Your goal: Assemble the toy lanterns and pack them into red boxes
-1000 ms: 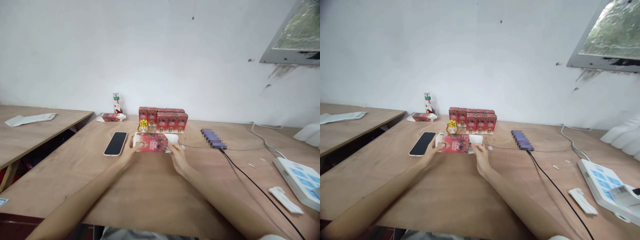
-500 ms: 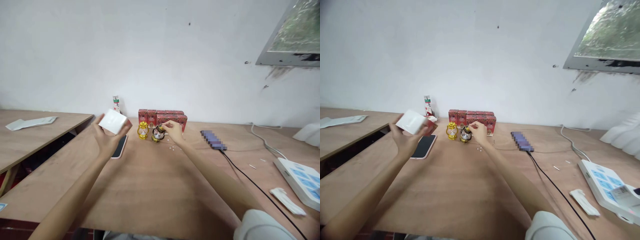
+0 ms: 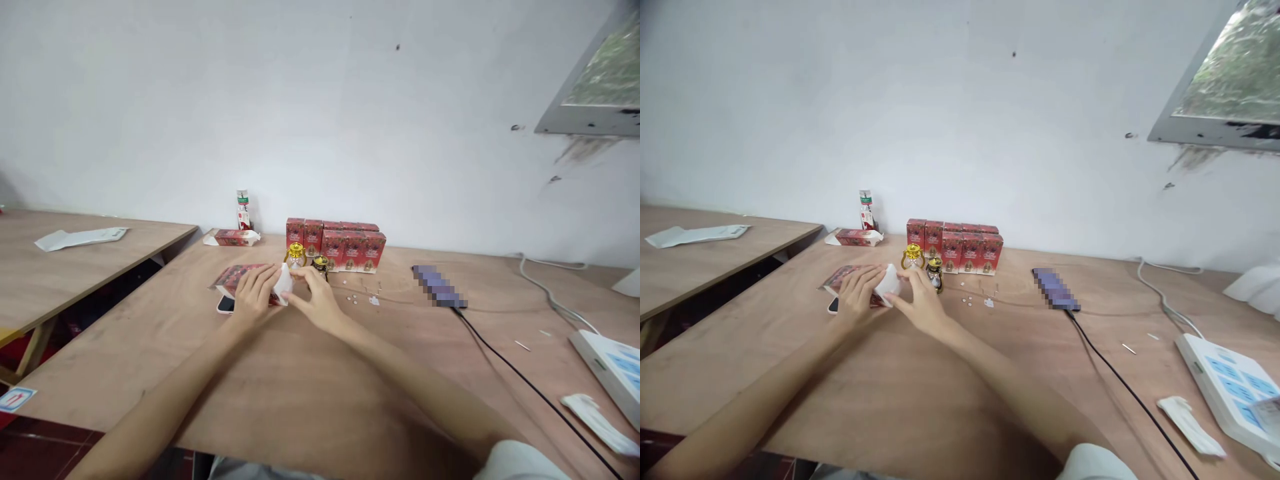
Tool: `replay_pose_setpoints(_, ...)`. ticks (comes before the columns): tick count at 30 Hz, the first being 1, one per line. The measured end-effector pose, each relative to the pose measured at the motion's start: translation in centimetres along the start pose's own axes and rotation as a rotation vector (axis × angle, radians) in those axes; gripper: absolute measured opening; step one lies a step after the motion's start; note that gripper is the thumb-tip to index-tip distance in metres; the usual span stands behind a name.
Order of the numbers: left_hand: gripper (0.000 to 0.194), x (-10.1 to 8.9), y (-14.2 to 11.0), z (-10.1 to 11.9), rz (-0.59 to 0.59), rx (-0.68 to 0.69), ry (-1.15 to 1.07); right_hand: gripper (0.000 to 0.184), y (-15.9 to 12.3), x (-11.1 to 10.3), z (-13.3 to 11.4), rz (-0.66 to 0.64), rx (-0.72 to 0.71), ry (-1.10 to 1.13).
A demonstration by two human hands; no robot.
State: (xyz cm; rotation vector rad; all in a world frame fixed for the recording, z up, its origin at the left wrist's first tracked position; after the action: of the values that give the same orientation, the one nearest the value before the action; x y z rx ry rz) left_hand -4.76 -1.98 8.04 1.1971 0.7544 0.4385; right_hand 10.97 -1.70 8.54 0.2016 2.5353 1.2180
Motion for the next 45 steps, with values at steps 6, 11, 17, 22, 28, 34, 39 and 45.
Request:
replay_pose_setpoints(6, 0.05, 0.7, -0.5, 0.0, -0.128, -0.035, -0.068, 0.042, -1.9, 1.0, 1.1, 0.019, 0.149, 0.003)
replay_pose_setpoints(11, 0.049, 1.0, -0.6, 0.2, -0.136, -0.106, -0.106, 0.041, -2.1, 0.5, 1.8, 0.062, 0.271, -0.038)
replay_pose_setpoints(17, 0.048, 0.7, -0.4, -0.2, -0.095, -0.144, -0.081, 0.018, -2.1, 0.3, 1.1, 0.049, 0.22, 0.013)
replay_pose_setpoints(22, 0.048, 0.6, -0.1, -0.4, -0.141, -0.173, -0.153, 0.01, -2.3, 0.7, 1.1, -0.023, 0.24, 0.021)
replay_pose_setpoints(28, 0.04, 0.6, -0.2, -0.1, -0.177, -0.21, -0.248, 0.015, -2.4, 1.3, 2.6, -0.031, 0.514, 0.118)
replay_pose_setpoints(34, 0.042, 0.7, -0.2, -0.1, -0.166, 0.017, -0.068, 0.022, -1.8, 0.7, 2.4, 0.116, 0.625, 0.448)
replay_pose_setpoints(39, 0.034, 0.0, -0.1, 0.2, 0.002, 0.318, 0.093, 0.023, -0.4, -1.1, 0.7, 0.212, 0.518, 0.553)
replay_pose_setpoints(45, 0.02, -1.5, 0.8, -3.0, 0.054, 0.373, 0.198, 0.022, 1.7, -4.7, -0.3, 0.334, 0.301, 0.369)
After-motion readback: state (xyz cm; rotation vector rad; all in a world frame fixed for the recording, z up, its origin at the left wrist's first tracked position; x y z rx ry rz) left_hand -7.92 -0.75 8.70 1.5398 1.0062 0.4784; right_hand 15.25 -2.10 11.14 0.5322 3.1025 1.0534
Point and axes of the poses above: each hand's wrist, its own y-axis towards the middle knuckle, its own x-axis out of the palm, z = x × y, the point moved 5 cm from there along y, towards the middle knuckle, and after that the axes turned 14 degrees about z, right-handed, at the moved point
